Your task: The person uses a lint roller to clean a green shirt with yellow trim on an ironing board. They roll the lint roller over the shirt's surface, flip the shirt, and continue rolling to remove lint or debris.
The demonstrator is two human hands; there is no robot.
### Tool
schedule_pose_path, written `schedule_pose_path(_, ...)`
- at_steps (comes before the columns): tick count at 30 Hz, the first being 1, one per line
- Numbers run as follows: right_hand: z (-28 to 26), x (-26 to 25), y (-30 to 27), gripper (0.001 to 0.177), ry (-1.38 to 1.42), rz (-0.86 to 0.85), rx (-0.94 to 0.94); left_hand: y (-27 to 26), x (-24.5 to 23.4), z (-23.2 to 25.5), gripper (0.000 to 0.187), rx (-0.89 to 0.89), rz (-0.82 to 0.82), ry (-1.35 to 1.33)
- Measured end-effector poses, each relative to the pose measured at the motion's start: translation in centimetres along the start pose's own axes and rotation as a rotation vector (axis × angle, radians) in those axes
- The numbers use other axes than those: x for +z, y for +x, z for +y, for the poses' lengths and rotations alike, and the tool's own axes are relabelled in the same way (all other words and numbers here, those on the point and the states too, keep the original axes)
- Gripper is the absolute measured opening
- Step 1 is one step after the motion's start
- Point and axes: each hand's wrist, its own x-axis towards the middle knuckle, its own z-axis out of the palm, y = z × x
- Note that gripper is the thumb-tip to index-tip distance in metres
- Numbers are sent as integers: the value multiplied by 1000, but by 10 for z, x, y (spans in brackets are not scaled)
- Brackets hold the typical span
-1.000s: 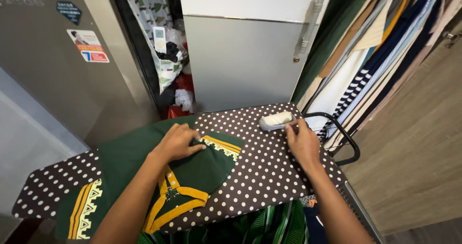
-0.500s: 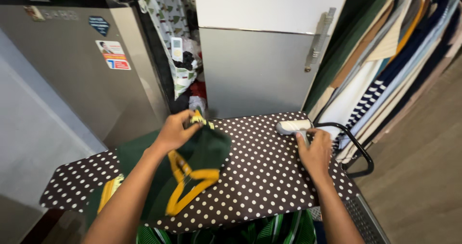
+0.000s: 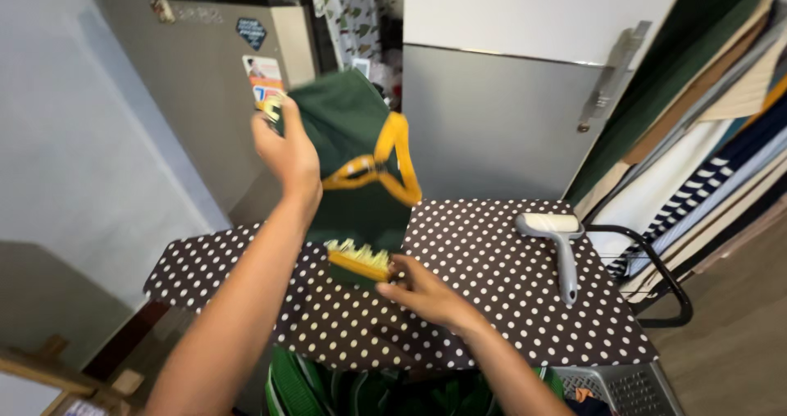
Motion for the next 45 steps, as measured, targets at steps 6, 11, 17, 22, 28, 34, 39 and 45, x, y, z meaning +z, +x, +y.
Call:
schedule_pose_path(6,-5,60,66,111,51,148,18,39,-25,27,30,-162,98,-322)
schedule_pose_path(11,-12,54,118,124,-310,751,-290,60,-62,75,24,-346,-101,-639)
schedule_pose_path(17,-48,48,133,39,393,-16,-204,91,-107,128,19,-309,-346,-708)
schedule_pose_path(22,-66,39,133,47,651,-397,-224,130,-167,170,17,-123,-475,-641)
schedule_pose_path(28,-88,15,122,52,971,-669,-145,128,-211,207,30,-160,-542,-592)
schedule_pose_path(34,-119,-6,112,39,-35,-346,79,130,-227,136,26,-240,-302,8)
schedule_pose_path(39,-74,-14,131,30,-384,-106,-235,102,-251,62,33,-142,-361,672)
schedule_pose_path(45,-28,-27,143,38,29,-221,-135,73,-265,44,44,-196,-498,857)
